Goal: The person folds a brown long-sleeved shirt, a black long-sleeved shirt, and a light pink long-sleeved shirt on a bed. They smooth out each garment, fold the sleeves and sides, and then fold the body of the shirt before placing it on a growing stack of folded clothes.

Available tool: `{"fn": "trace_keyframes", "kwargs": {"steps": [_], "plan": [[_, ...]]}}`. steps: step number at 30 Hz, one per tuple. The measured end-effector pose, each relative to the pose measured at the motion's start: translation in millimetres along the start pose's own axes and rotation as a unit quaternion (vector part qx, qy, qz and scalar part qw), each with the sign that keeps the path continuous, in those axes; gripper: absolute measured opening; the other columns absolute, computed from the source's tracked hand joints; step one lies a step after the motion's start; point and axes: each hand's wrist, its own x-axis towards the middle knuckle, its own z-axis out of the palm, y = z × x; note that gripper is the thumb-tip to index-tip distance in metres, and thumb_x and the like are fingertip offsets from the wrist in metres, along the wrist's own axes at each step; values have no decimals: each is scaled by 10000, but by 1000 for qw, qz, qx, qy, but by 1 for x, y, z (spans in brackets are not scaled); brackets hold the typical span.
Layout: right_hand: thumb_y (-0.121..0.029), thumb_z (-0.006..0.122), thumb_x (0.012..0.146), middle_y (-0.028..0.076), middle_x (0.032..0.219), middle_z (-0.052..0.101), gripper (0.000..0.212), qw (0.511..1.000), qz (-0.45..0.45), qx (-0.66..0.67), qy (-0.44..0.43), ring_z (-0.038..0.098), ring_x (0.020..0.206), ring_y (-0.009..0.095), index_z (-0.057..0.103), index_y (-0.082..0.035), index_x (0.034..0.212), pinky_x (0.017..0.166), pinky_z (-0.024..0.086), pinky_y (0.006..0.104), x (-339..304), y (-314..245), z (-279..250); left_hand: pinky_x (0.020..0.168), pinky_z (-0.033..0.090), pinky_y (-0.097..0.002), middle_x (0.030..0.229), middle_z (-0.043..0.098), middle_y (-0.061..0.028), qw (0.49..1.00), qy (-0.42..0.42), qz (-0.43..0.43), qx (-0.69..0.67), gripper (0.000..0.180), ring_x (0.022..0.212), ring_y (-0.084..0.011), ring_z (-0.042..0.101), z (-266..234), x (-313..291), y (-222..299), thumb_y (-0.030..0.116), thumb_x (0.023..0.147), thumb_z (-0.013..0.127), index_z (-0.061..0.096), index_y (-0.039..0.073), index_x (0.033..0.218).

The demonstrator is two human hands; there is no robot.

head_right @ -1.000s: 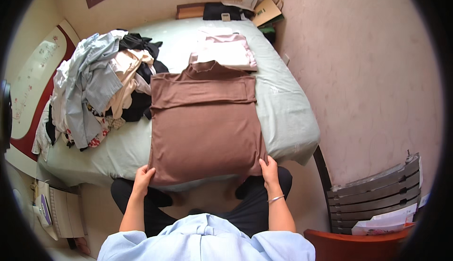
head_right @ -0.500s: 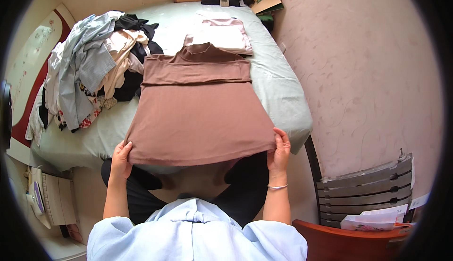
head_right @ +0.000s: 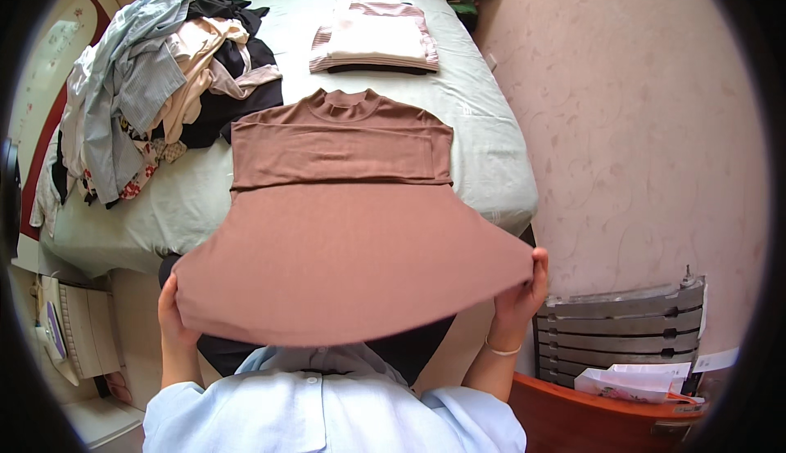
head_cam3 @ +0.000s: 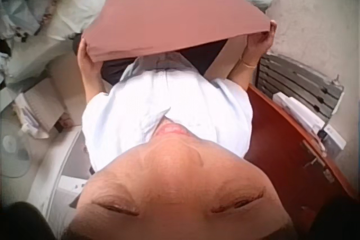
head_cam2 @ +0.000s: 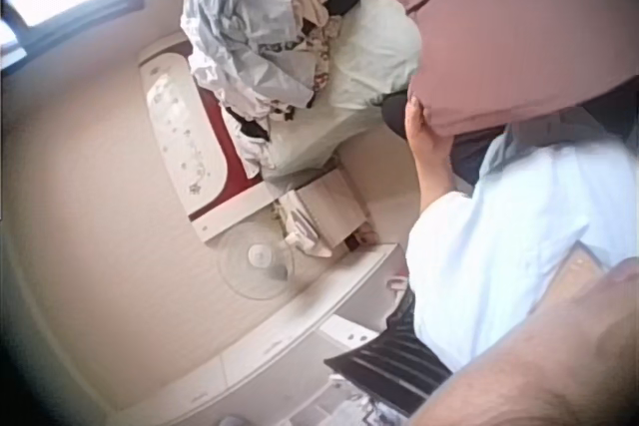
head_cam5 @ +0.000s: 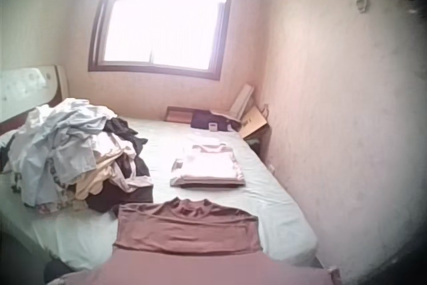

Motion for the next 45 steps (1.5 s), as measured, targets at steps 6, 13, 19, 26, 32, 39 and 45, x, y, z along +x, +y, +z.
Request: {"fn": "trace_keyframes", "kwargs": {"steps": [6,13,19,26,32,39,45], "plan": [[-338,433,1020,125,1370,528,426,991,44,58,-112,447,1319,263,510,-79,1350,1113,347,428,91,25,32,870,546,-336,1191,655,-91,959,-224,-30,-170,331,1208,-237,565,-15,105,15,315,1013,468,610,66,1178],[-363,448,1013,178,1353,538,456,993,103,5,-61,439,1343,299,512,-38,1325,1143,336,425,200,100,42,964,517,-370,1322,579,-164,982,-58,-28,-179,294,1286,-263,508,39,235,14,255,1015,467,611,13,1098],[-368,462,1007,142,1305,588,428,985,162,-55,3,510,1280,267,525,-56,1293,1085,404,415,259,167,26,1038,465,-398,1364,542,-182,987,17,-42,-156,260,1312,-298,478,11,326,-8,228,1010,463,584,17,1104],[-377,485,1001,107,1313,586,457,973,186,-138,16,502,1279,235,499,-67,1336,1076,378,379,273,211,2,1060,426,-416,1318,569,-175,988,100,-38,-113,282,1262,-292,521,-2,349,-30,239,1019,453,542,28,1183],[-273,468,1015,120,1328,571,472,954,93,-281,-53,478,1298,222,401,-88,1444,1096,351,368,258,230,18,1026,426,-362,1283,614,-93,933,12,118,339,311,1231,-200,541,22,344,-71,166,958,538,600,61,1245],[-199,617,874,104,1380,544,490,629,-150,-670,-365,392,1372,336,545,-144,1356,1126,300,456,263,254,31,1154,237,-470,1495,417,-92,536,-172,279,778,467,1418,-260,323,95,358,-136,287,929,580,526,122,1363],[-407,530,949,75,1524,371,530,524,-123,-771,-341,260,1446,253,456,-198,1430,1178,164,482,266,281,40,1170,191,-471,1526,382,-28,453,-75,289,840,523,1429,-193,303,87,397,-137,395,951,527,471,176,1423]]}}
